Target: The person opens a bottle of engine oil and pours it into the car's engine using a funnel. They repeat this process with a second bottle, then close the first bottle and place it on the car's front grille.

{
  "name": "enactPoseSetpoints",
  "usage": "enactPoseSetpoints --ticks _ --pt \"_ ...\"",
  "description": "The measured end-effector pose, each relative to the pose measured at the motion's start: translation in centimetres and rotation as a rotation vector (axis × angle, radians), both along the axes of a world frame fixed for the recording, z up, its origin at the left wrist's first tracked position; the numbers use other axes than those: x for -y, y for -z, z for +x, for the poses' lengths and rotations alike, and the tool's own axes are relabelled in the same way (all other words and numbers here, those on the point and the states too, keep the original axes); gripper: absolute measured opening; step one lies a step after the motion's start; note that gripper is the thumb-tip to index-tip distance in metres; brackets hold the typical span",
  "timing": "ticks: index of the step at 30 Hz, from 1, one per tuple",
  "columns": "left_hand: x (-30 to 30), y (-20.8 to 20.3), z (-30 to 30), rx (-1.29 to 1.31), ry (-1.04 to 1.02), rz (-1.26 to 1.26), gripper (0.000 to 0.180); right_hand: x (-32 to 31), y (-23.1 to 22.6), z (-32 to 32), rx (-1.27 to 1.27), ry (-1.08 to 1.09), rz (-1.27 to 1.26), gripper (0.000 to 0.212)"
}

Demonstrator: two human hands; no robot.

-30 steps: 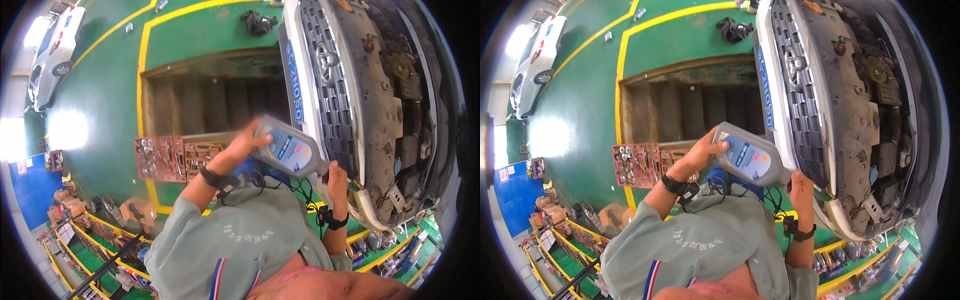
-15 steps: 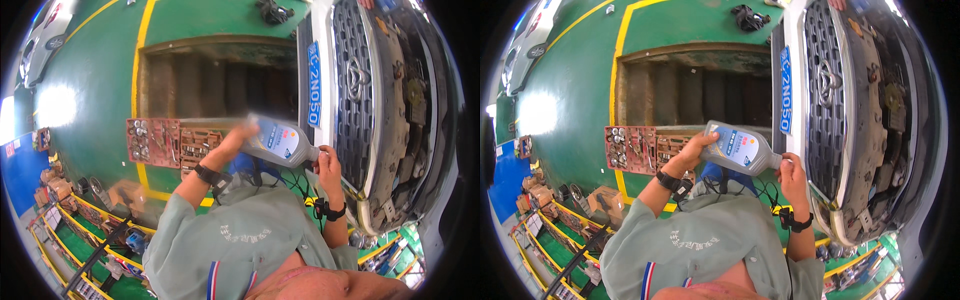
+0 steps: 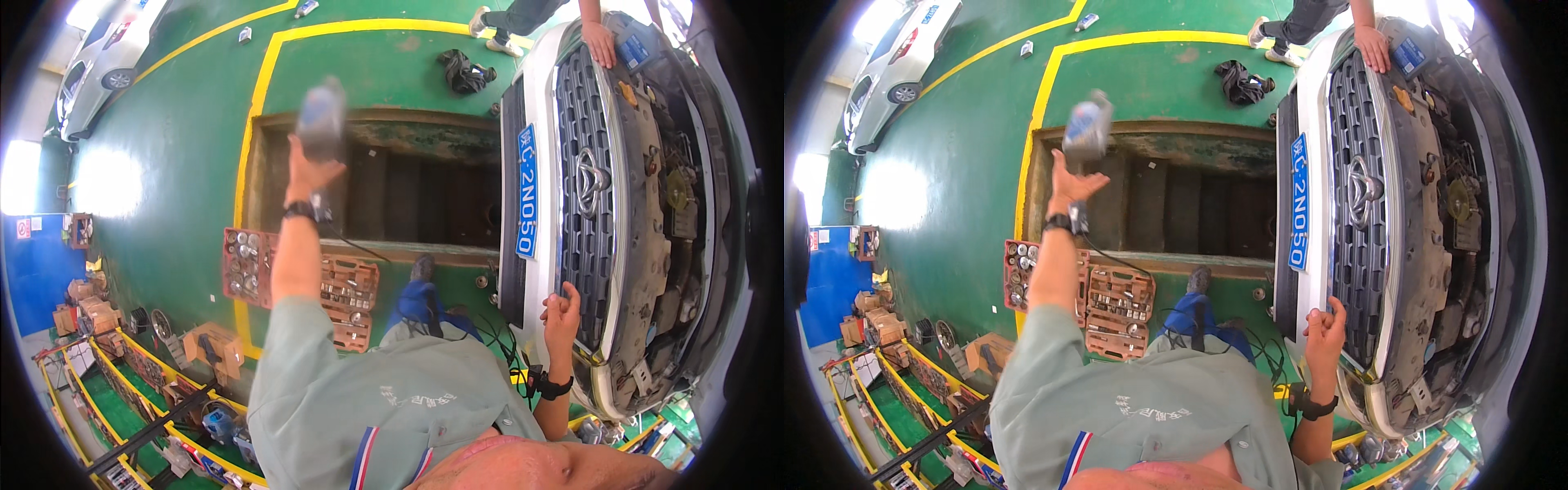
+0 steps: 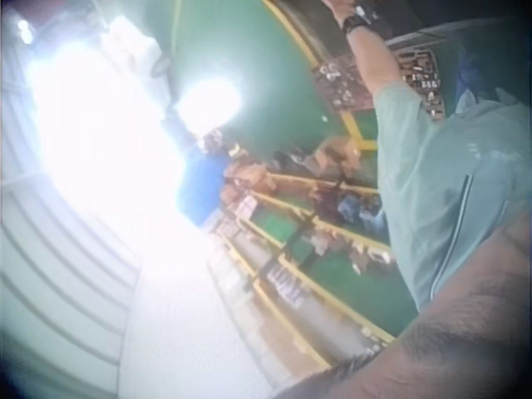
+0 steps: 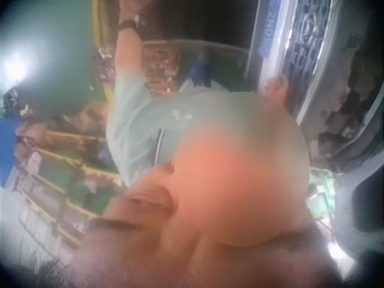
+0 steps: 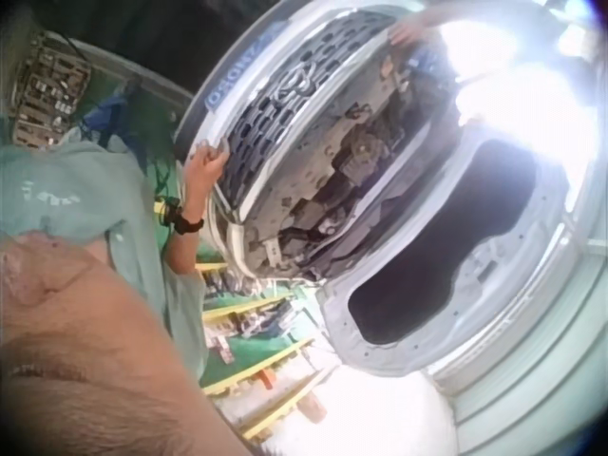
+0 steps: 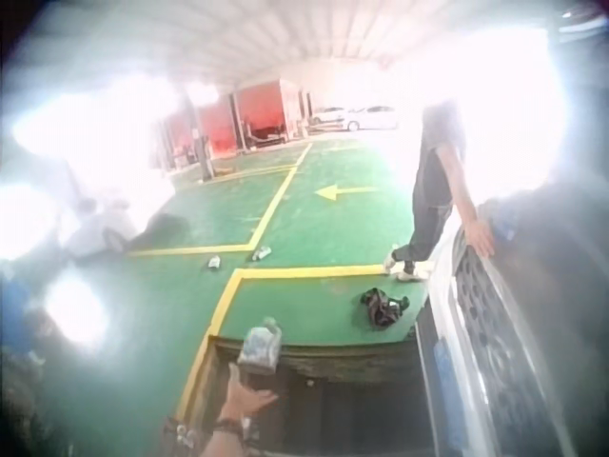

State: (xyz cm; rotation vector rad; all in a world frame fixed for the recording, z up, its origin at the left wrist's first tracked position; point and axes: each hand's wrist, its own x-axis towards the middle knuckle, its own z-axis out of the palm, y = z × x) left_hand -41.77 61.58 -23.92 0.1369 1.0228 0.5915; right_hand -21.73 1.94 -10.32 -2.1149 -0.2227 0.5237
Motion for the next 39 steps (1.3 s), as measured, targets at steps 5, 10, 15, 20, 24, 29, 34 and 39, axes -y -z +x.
enactPoseSetpoints --ticks 5,10,15,20,24,29,34,39 --pt "-4.6 -2.0 1.0 -0.278 0.166 0.367 0.115 0.0 0.7 -0.4 0.033 -0.038 0.005 0.046" --pt "2.2 3.3 4.9 -0.387 0.483 0.356 0.087 0.9 0.6 -0.5 0.085 0.020 0.028 0.041" --pt "7.8 2.3 8.8 -0.310 0.620 0.360 0.094 1.6 -1.6 1.7 0.167 0.100 0.031 0.038" --pt "12.4 -5.0 16.6 -0.356 0.872 0.780 0.079 3.9 -3.0 3.3 0.272 0.240 0.068 0.036" --pt "15.0 -11.3 23.4 -0.394 1.029 1.138 0.075 5.5 -3.3 6.2 0.414 0.339 0.030 0.033" --pt "17.0 -14.9 35.2 -0.422 1.101 1.651 0.082 6.8 -2.5 11.2 0.579 0.450 -0.109 0.036" --pt "21.8 -23.7 47.6 -0.424 1.070 1.867 0.093 7.5 -0.7 14.6 0.757 0.381 -0.211 0.031" --pt "22.9 -28.4 62.2 -0.332 1.069 2.022 0.102 7.8 -0.2 15.5 0.783 0.358 -0.264 0.025"
